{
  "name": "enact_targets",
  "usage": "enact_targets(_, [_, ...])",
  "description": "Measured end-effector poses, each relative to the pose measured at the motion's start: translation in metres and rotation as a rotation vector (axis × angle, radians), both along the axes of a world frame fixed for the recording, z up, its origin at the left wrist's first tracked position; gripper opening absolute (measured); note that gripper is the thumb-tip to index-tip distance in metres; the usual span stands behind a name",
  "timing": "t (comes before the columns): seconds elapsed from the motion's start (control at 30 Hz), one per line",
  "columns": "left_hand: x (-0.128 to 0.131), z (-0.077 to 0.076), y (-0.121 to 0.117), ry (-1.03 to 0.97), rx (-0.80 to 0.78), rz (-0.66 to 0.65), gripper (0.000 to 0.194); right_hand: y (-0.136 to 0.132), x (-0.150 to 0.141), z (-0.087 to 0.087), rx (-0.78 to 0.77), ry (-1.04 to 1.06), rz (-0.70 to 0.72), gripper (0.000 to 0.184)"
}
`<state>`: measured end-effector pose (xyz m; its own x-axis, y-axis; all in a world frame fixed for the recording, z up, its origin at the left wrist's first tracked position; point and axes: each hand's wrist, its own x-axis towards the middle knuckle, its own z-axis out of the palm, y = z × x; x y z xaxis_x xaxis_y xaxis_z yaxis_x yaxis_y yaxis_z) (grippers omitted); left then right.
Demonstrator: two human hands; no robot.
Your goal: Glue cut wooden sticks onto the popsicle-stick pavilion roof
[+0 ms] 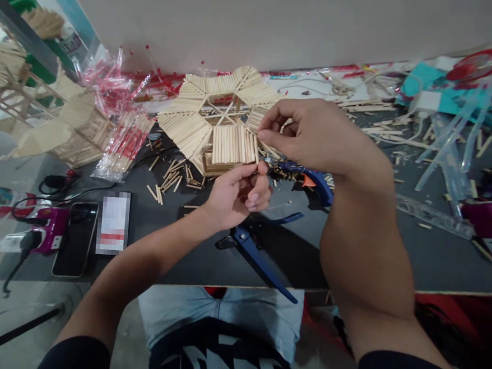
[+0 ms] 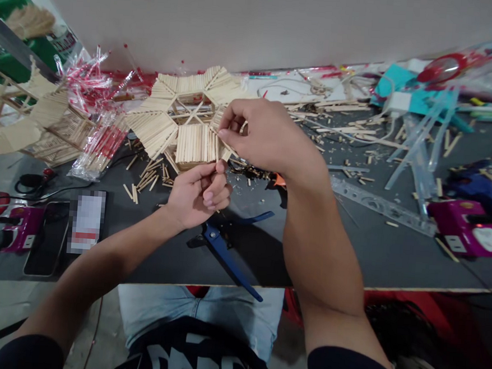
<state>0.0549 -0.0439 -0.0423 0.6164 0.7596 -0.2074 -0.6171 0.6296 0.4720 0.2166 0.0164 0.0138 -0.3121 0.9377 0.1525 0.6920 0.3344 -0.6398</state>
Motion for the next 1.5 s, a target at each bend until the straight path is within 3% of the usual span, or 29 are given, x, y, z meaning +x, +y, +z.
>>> enact_targets(0.37, [0.0026,0.0029,-0.0028,0.008,0.01,0.009,0.045,-0.0039,-0.0081,0.0023,-0.039,0.018,-0.074,0.002])
enact_targets(0.67, [0.0021,0.0028,-0.001,0.05,-0.002,0.03,0.043,-0.0017,-0.0072,0.0009,-0.037,0.01,-0.056,0.001])
enact_targets(0.97, [-0.0001,-0.0002,0.0014,0.013,0.008,-0.004,0.041,0.0001,-0.0037,-0.0038,-0.017,0.032,-0.044,0.016])
enact_targets(1.5, [0.0007,0.0016,0.0011,0.044,0.025,0.005,0.037,-0.001,-0.0051,0.0013,-0.032,0.052,-0.019,0.003])
